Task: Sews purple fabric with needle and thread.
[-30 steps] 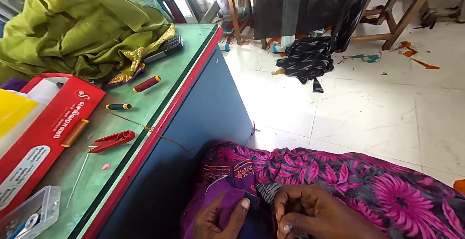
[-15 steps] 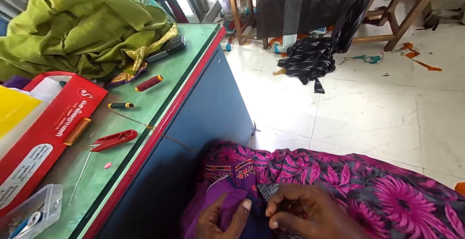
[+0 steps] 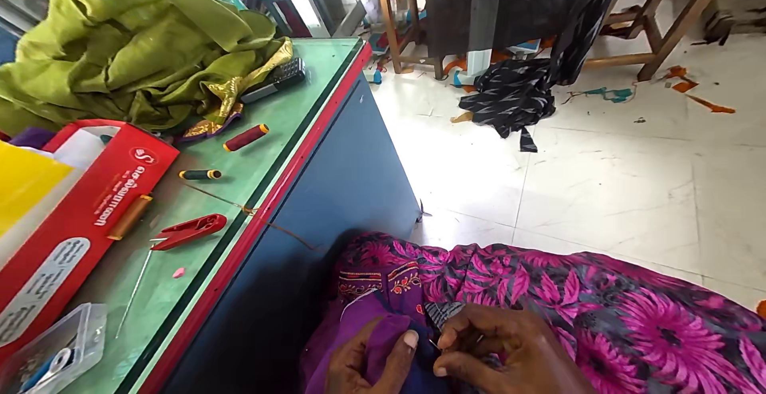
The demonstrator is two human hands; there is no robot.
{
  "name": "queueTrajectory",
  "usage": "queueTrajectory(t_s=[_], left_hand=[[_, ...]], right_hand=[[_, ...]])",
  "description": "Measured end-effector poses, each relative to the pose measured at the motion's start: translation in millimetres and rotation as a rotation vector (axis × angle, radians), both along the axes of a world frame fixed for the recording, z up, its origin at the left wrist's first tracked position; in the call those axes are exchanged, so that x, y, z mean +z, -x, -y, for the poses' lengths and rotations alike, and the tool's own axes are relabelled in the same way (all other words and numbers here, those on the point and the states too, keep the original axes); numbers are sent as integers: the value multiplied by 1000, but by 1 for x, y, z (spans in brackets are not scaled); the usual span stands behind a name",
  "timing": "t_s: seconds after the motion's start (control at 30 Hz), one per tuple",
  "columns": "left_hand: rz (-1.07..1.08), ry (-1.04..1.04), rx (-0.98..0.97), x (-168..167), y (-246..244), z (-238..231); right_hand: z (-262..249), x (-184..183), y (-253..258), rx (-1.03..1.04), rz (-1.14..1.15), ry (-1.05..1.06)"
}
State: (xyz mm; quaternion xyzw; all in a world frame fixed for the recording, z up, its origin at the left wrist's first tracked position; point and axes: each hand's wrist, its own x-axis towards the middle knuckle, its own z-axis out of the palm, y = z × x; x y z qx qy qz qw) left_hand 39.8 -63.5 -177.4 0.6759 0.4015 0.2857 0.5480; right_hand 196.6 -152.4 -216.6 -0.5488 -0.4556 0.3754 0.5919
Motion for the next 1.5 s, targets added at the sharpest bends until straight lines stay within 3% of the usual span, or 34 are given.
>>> queueTrajectory(t_s=[0.93, 1.17, 1.5], left_hand=[[8, -11, -23, -2, -4, 4], [4, -146, -95, -7, -3, 4], [-65, -335, -180, -9, -4, 5]], right_hand=[[-3, -8, 0, -65, -5, -155], [-8, -11, 3, -100, -46, -189], [-5, -7, 3, -143, 14, -55]])
